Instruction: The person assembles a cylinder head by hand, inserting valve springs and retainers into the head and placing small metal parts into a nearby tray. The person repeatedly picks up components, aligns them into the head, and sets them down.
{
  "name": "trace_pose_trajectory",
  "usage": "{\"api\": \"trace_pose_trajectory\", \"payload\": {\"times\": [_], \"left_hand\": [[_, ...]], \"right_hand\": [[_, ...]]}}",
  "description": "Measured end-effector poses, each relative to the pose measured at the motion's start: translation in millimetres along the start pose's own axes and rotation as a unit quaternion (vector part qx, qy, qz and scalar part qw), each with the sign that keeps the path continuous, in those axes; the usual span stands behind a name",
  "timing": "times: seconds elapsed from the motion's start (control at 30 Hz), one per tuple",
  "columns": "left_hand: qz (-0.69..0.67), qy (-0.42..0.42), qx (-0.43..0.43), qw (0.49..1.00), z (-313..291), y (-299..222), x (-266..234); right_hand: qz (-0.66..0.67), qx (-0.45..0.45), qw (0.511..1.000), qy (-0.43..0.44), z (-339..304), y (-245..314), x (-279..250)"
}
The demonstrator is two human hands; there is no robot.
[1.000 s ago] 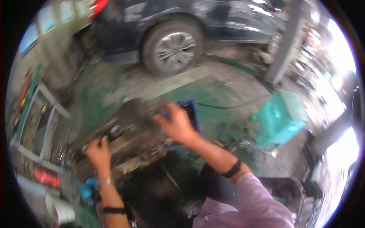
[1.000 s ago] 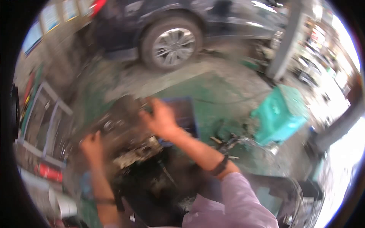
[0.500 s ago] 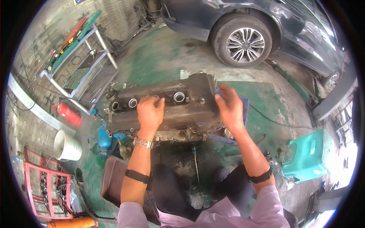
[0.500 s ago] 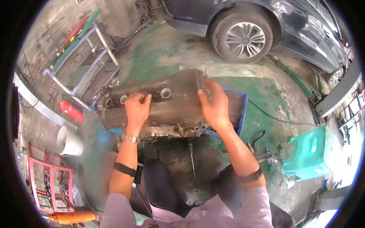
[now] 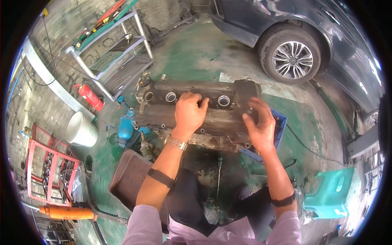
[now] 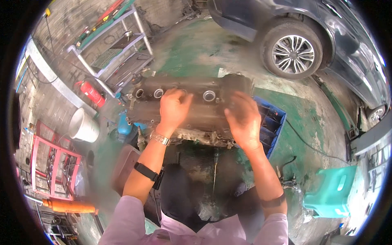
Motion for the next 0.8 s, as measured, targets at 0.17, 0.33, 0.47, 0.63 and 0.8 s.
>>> {"api": "trace_pose_trajectory", "payload": {"times": [0.17, 0.33, 0.47, 0.63, 0.8], "left_hand": [[0.003, 0.000, -0.005, 1.000, -1, -1, 1], [-0.108, -0.039, -0.034, 0.993, 1, 9, -10], [-0.254, -0.038, -0.113, 0.960, -5, 26, -14], [-0.473, -0.010, -0.140, 0.870, -5, 43, -10], [-0.536, 0.001, -0.131, 0.834, -4, 49, -11]], "right_hand": [[0.013, -0.011, 1.000, -0.017, -6, -1, 1], [0.011, -0.020, 1.000, -0.017, -9, -2, 2], [-0.036, -0.062, 0.997, -0.034, -12, -1, 3], [-0.061, -0.092, 0.993, -0.052, -16, -3, 6], [-0.073, -0.113, 0.989, -0.063, -18, -4, 8]]}}
Point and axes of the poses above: each hand's wrist, its own z-axis towards the middle knuckle, its own x-axis out of the palm, y = z × x, the point moved 6 cm from there along z, towards the middle knuckle, and after that the axes turned 4 degrees about y, right-handed, at the moved point
